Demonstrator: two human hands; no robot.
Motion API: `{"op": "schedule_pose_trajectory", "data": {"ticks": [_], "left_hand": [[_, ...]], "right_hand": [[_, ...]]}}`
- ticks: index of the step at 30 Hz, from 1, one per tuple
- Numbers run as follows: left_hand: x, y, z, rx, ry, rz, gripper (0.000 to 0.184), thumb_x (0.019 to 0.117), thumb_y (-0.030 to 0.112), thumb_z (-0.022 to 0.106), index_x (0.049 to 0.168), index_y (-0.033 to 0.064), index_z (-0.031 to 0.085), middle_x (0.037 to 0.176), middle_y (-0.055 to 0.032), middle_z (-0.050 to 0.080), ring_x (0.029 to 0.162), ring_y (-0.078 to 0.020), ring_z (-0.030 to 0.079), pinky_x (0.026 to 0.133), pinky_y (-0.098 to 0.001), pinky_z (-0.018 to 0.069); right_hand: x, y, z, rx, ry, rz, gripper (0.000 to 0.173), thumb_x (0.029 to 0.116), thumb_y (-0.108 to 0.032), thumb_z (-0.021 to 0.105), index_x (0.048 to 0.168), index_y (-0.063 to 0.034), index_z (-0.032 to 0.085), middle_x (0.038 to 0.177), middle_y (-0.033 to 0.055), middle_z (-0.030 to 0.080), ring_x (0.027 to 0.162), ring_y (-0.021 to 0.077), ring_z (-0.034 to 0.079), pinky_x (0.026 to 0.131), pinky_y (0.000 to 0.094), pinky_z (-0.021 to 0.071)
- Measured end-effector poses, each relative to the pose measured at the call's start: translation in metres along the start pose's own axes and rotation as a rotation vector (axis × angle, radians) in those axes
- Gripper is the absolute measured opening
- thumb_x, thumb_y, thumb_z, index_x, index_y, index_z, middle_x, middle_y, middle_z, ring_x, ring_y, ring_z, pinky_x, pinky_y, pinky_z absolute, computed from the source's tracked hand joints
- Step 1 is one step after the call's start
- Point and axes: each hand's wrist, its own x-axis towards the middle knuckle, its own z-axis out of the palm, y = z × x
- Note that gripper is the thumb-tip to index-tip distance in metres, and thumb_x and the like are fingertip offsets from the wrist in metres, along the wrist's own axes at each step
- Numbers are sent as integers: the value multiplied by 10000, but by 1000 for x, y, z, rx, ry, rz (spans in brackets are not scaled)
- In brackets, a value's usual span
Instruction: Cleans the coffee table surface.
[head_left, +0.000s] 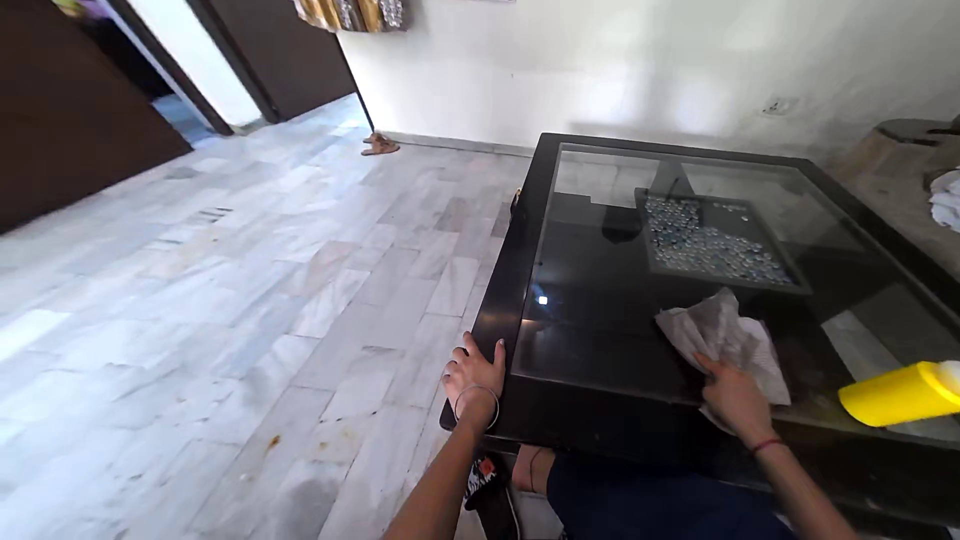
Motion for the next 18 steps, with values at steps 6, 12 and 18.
{"op": "schedule_pose_trajectory", "data": {"ticks": [6, 12, 18], "left_hand": [[-1, 1, 0, -29, 13, -8, 782, 1041, 633, 424, 1631, 135, 298, 1541, -196, 491, 1388, -380, 519, 1107, -553, 424], [-2, 2, -2, -8, -6, -23, 687, 1062, 451, 498, 1639, 151, 276, 1548, -180, 485, 1378, -368, 526, 1095, -529, 436], [-1, 0, 3, -40, 21, -10, 757, 1035, 575, 485, 1629, 140, 310, 1538, -201, 494, 1375, -386, 529, 1092, -551, 437]], "right_hand": [[-46, -119, 36, -136, -205, -429, 592, 1012, -27, 488, 1581, -188, 453, 1608, 212, 415, 1447, 419, 440, 1117, 538, 442], [-45, -165, 75, -154, -232, -923, 684, 925, 84, 510, 1540, -216, 522, 1660, 165, 363, 1419, 459, 439, 1085, 600, 406], [30, -140, 48, -84, -94, -760, 609, 961, 67, 465, 1396, -303, 676, 1575, 25, 521, 1404, 389, 480, 1085, 580, 408]]}}
